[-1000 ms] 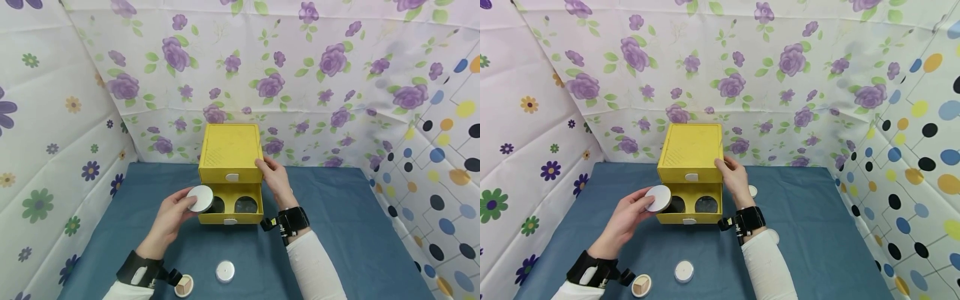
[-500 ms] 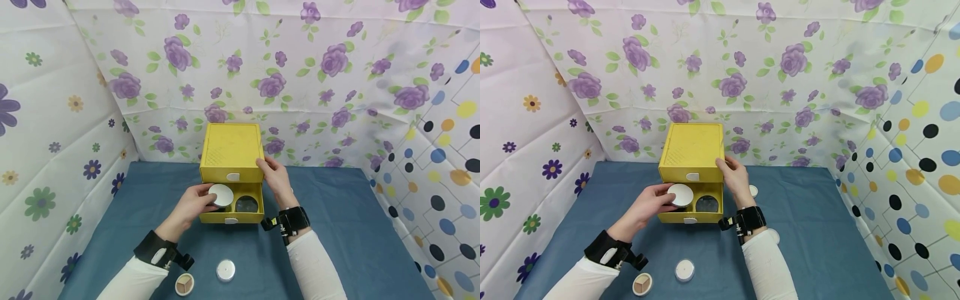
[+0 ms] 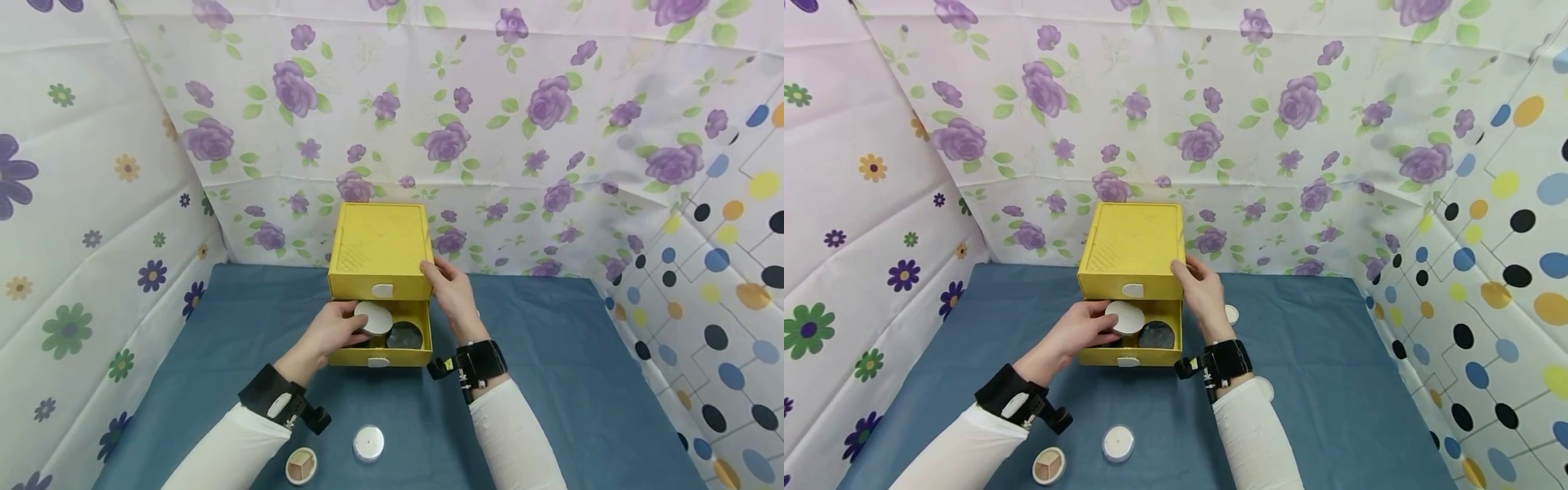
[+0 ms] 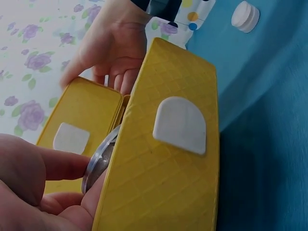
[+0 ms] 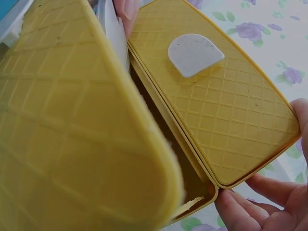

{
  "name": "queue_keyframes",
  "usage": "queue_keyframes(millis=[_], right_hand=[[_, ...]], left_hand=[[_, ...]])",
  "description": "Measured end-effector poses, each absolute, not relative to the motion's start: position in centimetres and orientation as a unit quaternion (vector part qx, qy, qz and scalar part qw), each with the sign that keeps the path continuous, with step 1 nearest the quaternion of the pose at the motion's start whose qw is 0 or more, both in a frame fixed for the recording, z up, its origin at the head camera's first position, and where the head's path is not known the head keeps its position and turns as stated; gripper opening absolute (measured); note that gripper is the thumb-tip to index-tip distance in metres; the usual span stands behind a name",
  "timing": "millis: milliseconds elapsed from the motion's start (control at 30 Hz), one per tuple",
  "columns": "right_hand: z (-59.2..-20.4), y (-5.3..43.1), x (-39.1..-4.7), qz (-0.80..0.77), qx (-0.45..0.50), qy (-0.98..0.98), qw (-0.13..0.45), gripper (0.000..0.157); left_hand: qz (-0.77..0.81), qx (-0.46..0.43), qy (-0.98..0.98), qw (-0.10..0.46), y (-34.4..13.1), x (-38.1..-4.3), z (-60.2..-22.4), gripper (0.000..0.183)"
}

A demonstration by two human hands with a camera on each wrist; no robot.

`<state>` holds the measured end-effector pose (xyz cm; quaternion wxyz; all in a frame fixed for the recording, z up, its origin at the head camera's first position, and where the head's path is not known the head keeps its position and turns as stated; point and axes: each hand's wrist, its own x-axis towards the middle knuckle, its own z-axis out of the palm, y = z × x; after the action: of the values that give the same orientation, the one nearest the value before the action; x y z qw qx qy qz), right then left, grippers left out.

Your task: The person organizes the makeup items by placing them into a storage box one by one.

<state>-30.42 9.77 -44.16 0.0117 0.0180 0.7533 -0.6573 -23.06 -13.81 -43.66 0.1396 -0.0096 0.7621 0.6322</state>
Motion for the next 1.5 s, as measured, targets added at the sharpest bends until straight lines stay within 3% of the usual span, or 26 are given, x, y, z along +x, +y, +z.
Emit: queue_keyframes(millis=[467, 1100, 1500], right_hand=[[-44.0, 9.8, -30.2, -0.653, 0.017, 0.757, 0.006, 0.072], [-43.9, 9.6, -30.2, -0.653, 0.019, 0.757, 0.007, 0.071], [-44.1, 9.5, -30.1, -0.65, 0.021, 0.759, 0.006, 0.074]], left_hand=[[0.749, -0.078, 0.636, 0.168, -12.3, -24.1, -43.7, 0.048], [0.81, -0.151, 0.547, 0.146, -11.1, -25.5, -44.2, 0.041], [0.837, -0.152, 0.496, 0.174, -11.6, -25.3, -43.7, 0.039]])
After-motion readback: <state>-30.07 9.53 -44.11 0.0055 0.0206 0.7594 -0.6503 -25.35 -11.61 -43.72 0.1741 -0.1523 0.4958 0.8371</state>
